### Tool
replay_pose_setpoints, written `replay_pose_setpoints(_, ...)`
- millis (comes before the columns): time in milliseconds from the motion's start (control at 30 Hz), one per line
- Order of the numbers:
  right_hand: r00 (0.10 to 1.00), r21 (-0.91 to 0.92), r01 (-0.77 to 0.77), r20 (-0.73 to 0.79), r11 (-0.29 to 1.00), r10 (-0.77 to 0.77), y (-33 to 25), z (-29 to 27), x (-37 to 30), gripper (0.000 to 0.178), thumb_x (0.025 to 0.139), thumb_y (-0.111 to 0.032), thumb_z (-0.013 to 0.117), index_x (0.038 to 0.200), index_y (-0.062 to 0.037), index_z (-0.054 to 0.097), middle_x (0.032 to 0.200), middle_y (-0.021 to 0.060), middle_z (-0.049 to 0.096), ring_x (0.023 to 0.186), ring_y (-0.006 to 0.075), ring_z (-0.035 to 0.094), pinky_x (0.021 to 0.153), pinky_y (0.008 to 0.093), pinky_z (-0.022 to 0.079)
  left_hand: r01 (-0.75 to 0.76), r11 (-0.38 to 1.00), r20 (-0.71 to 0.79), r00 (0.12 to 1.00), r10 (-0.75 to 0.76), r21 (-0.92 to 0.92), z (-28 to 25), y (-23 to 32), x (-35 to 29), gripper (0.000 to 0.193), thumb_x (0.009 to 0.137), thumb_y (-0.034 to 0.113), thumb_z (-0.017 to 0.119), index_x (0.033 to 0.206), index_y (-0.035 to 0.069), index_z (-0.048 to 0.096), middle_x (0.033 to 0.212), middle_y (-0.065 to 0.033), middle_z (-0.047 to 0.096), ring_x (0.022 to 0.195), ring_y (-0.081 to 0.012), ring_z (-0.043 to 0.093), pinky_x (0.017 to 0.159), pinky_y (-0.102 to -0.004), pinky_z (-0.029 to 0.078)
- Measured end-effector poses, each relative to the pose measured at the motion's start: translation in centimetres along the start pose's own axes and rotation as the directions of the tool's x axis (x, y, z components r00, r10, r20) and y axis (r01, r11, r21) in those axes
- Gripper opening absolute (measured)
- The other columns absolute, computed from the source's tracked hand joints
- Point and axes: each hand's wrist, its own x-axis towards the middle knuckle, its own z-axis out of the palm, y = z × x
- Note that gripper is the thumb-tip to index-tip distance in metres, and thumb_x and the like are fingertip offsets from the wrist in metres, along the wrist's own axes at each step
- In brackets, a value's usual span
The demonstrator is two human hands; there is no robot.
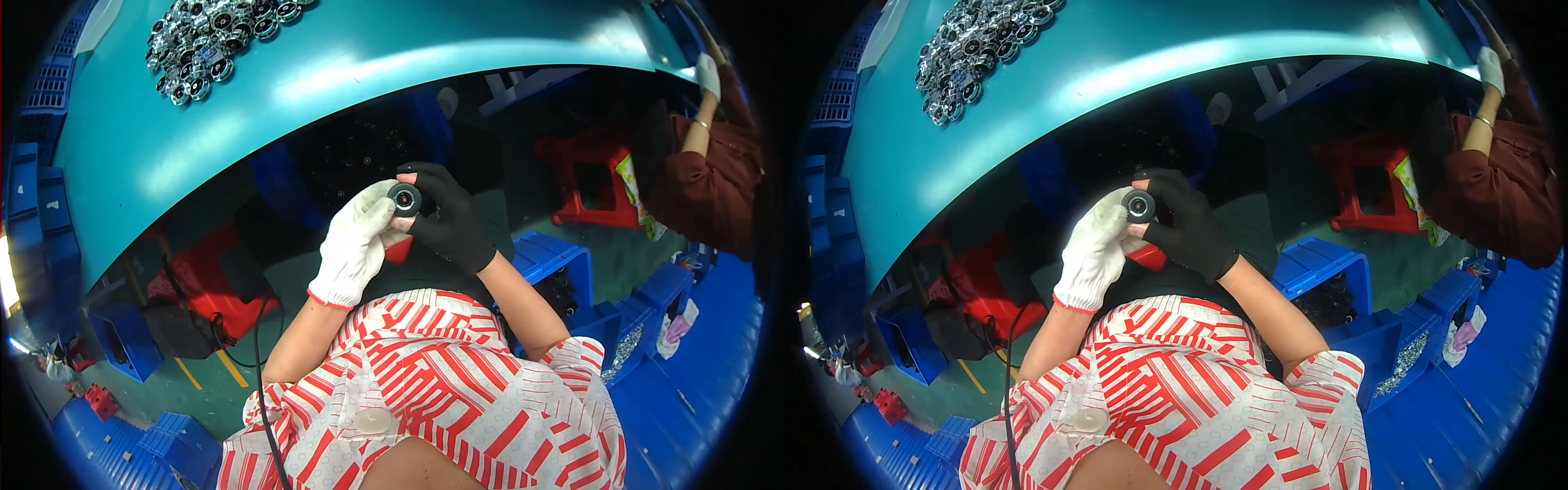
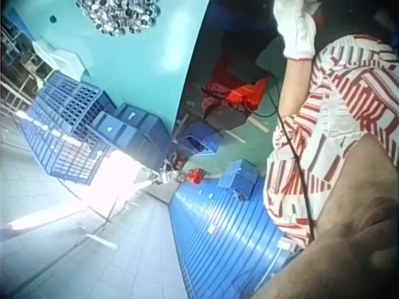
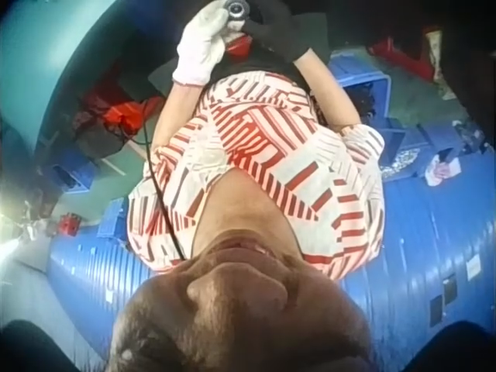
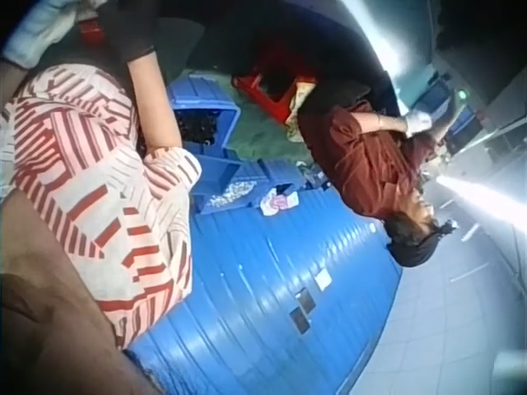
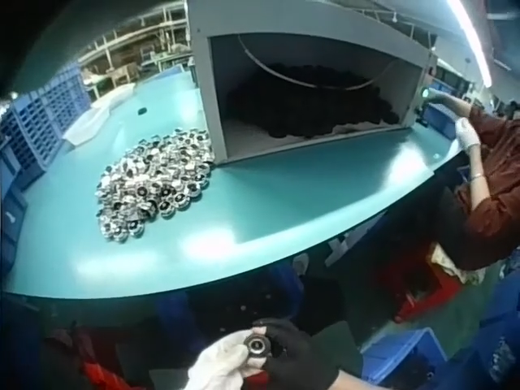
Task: The recorder is assembling small metal parts into a black circular housing on an assembly line.
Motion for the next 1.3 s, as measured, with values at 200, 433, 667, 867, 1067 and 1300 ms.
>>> replay_pose_setpoints(200, 0.991, 0.084, -0.120, -0.042, 0.989, 0.124, -0.3, -1.1, -0.4, 0.048, 0.075, -0.007, 0.072, 0.120, -0.0043, 0.055, 0.120, 0.0122, 0.053, 0.103, 0.0224, 0.058, 0.086, 0.0299, 0.047, -0.001, 1.000, 0.024, 1.000, 0.000, 0.026, 1.4, 0.7, 0.8, 0.035, 0.088, 0.006, 0.057, 0.120, -0.008, 0.051, 0.103, -0.0134, 0.061, 0.086, -0.0183, 0.065, 0.076, -0.0272, 0.056)
replay_pose_setpoints(433, 0.962, 0.014, -0.209, -0.175, 0.978, 0.208, -0.8, -2.9, -1.4, 0.028, 0.088, -0.008, 0.059, 0.116, -0.0030, 0.060, 0.106, 0.0067, 0.062, 0.096, 0.0147, 0.059, 0.085, 0.0268, 0.045, 0.038, 0.998, 0.068, 0.997, -0.041, 0.042, 3.5, 0.6, 1.6, 0.034, 0.092, 0.010, 0.051, 0.121, -0.007, 0.051, 0.109, -0.0160, 0.060, 0.091, -0.0212, 0.064, 0.076, -0.0276, 0.055)
replay_pose_setpoints(667, 0.938, 0.144, -0.245, -0.215, 0.959, 0.272, -0.3, -3.2, -2.2, 0.024, 0.091, -0.011, 0.057, 0.113, -0.0029, 0.062, 0.104, 0.0069, 0.063, 0.096, 0.0144, 0.059, 0.084, 0.0263, 0.045, 0.073, 0.997, 0.259, 0.963, -0.076, 0.019, 5.3, 1.5, 1.5, 0.035, 0.092, 0.012, 0.050, 0.119, -0.010, 0.050, 0.107, -0.0202, 0.060, 0.081, -0.0141, 0.057, 0.067, -0.0204, 0.048)
replay_pose_setpoints(867, 0.935, 0.120, -0.247, -0.231, 0.962, 0.269, 0.0, -3.0, -2.0, 0.023, 0.091, -0.011, 0.056, 0.112, -0.0024, 0.062, 0.099, 0.0060, 0.065, 0.090, 0.0121, 0.059, 0.080, 0.0250, 0.045, 0.107, 0.994, 0.303, 0.947, -0.109, 0.024, 4.7, 1.4, 2.3, 0.034, 0.092, 0.011, 0.050, 0.119, -0.010, 0.049, 0.105, -0.0202, 0.059, 0.071, -0.0107, 0.049, 0.062, -0.0196, 0.045)
replay_pose_setpoints(1067, 0.943, 0.069, -0.248, -0.212, 0.966, 0.257, -0.3, -2.7, -1.5, 0.023, 0.091, -0.012, 0.056, 0.111, -0.0023, 0.063, 0.095, 0.0055, 0.067, 0.086, 0.0105, 0.060, 0.077, 0.0242, 0.046, 0.103, 0.995, 0.264, 0.960, -0.099, -0.003, 3.5, 1.3, 2.3, 0.033, 0.092, 0.009, 0.049, 0.120, -0.010, 0.049, 0.111, -0.0190, 0.057, 0.072, -0.0115, 0.051, 0.063, -0.0218, 0.047)
replay_pose_setpoints(1300, 0.916, 0.202, -0.346, -0.138, 0.916, 0.376, -1.7, -1.9, -0.5, 0.024, 0.091, -0.012, 0.057, 0.112, -0.0022, 0.062, 0.100, 0.0079, 0.064, 0.091, 0.0146, 0.060, 0.080, 0.0266, 0.047, 0.090, 0.996, 0.166, 0.982, -0.093, 0.030, 2.5, 2.0, 1.4, 0.035, 0.091, 0.010, 0.050, 0.121, -0.007, 0.049, 0.115, -0.0152, 0.057, 0.083, -0.0144, 0.059, 0.071, -0.0231, 0.053)
